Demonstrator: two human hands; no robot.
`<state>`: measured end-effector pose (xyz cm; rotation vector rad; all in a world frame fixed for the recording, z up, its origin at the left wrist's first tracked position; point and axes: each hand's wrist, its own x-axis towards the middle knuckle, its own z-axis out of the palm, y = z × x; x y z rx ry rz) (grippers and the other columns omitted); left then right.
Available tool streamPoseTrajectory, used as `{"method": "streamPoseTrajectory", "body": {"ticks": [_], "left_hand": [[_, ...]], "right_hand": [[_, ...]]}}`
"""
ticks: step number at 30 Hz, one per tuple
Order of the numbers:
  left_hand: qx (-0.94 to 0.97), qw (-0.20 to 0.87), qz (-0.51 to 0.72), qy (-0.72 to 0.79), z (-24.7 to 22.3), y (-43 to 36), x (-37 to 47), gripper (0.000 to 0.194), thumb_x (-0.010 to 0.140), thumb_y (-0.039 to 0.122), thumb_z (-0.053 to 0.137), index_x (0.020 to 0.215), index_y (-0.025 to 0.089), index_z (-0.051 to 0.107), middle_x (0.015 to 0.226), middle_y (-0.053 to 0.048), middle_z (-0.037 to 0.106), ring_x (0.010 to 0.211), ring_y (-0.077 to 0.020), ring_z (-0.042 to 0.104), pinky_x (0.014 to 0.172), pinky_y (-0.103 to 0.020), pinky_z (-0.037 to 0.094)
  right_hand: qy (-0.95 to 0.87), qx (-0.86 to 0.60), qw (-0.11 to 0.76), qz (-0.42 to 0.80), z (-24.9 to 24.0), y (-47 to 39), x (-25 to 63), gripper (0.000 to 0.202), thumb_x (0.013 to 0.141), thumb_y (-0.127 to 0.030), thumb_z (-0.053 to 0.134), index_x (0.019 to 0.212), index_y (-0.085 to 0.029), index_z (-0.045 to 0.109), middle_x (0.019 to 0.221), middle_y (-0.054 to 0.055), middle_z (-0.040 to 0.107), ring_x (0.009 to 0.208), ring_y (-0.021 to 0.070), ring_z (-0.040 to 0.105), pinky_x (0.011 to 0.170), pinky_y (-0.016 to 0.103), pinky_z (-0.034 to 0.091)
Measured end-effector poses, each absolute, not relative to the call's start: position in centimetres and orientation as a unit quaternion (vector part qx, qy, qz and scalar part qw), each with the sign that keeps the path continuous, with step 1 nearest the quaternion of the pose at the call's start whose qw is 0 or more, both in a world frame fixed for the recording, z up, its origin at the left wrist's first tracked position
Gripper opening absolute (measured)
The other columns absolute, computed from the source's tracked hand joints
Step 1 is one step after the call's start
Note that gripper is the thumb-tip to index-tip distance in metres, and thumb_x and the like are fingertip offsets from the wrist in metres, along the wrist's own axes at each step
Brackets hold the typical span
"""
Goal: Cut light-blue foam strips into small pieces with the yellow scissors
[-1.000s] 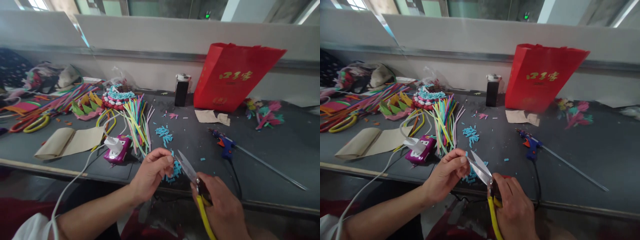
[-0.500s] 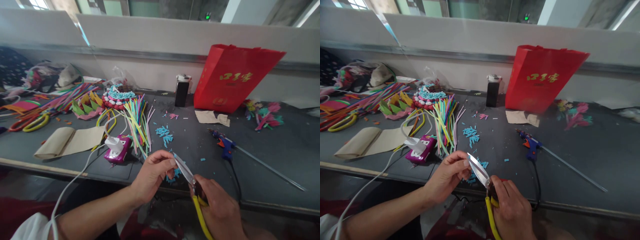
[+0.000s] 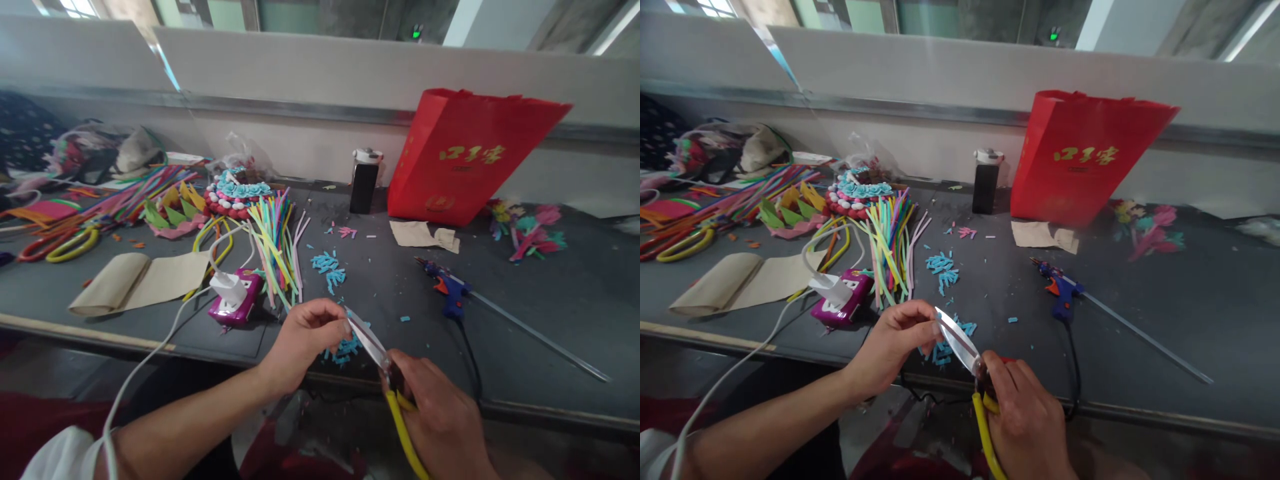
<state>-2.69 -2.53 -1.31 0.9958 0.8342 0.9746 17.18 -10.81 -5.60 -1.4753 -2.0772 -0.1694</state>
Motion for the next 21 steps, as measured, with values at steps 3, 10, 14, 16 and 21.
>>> {"method": "streamPoseTrajectory", "body": {"ticks": [3, 10, 14, 16, 21], "left_hand": [[0.446, 0.687, 0.434, 0.376, -1.33, -2.52, -2.69, 0.012, 0.07, 0.021, 0.077, 0.069, 0.014, 0.067, 0.06, 0.002, 0.06, 0.05, -0.0061, 0.047, 0.05, -0.019, 0.036], [0.387, 0.713, 0.456, 0.366, -1.05, -2.61, -2.46, 0.013, 0.074, 0.025, 0.074, 0.07, 0.014, 0.067, 0.063, 0.0, 0.064, 0.049, -0.0055, 0.047, 0.051, -0.019, 0.037], [0.384, 0.712, 0.46, 0.366, -0.84, -2.58, -2.43, 0.014, 0.073, 0.025, 0.075, 0.069, 0.014, 0.068, 0.062, 0.0, 0.064, 0.049, -0.0057, 0.046, 0.051, -0.019, 0.037], [0.39, 0.711, 0.457, 0.366, -0.87, -2.6, -2.45, 0.013, 0.073, 0.025, 0.075, 0.069, 0.014, 0.068, 0.062, -0.001, 0.065, 0.05, -0.0061, 0.046, 0.051, -0.019, 0.037], [0.401, 0.708, 0.451, 0.368, -1.09, -2.62, -2.53, 0.013, 0.075, 0.025, 0.074, 0.069, 0.014, 0.068, 0.063, -0.001, 0.065, 0.05, -0.0062, 0.047, 0.052, -0.019, 0.038]], "right_hand": [[-0.776, -0.557, 0.288, -0.069, -5.62, -10.86, 17.14, 0.024, 0.089, -0.021, 0.044, 0.104, -0.016, 0.062, 0.072, 0.003, 0.063, 0.066, 0.0165, 0.06, 0.058, 0.024, 0.043], [-0.757, -0.576, 0.299, -0.072, -5.56, -10.92, 16.84, 0.027, 0.095, -0.035, 0.045, 0.104, -0.017, 0.063, 0.069, 0.002, 0.062, 0.065, 0.0166, 0.06, 0.059, 0.025, 0.042], [-0.765, -0.577, 0.281, -0.061, -5.67, -11.05, 17.06, 0.028, 0.094, -0.036, 0.045, 0.106, -0.018, 0.062, 0.072, 0.003, 0.063, 0.067, 0.0175, 0.06, 0.06, 0.026, 0.043], [-0.766, -0.578, 0.278, -0.058, -5.77, -11.08, 17.13, 0.027, 0.094, -0.035, 0.046, 0.108, -0.017, 0.061, 0.074, 0.003, 0.064, 0.068, 0.0179, 0.061, 0.061, 0.027, 0.044], [-0.766, -0.574, 0.281, -0.07, -5.77, -11.11, 17.07, 0.026, 0.093, -0.032, 0.046, 0.107, -0.017, 0.061, 0.072, 0.003, 0.063, 0.068, 0.018, 0.061, 0.06, 0.027, 0.043]]}}
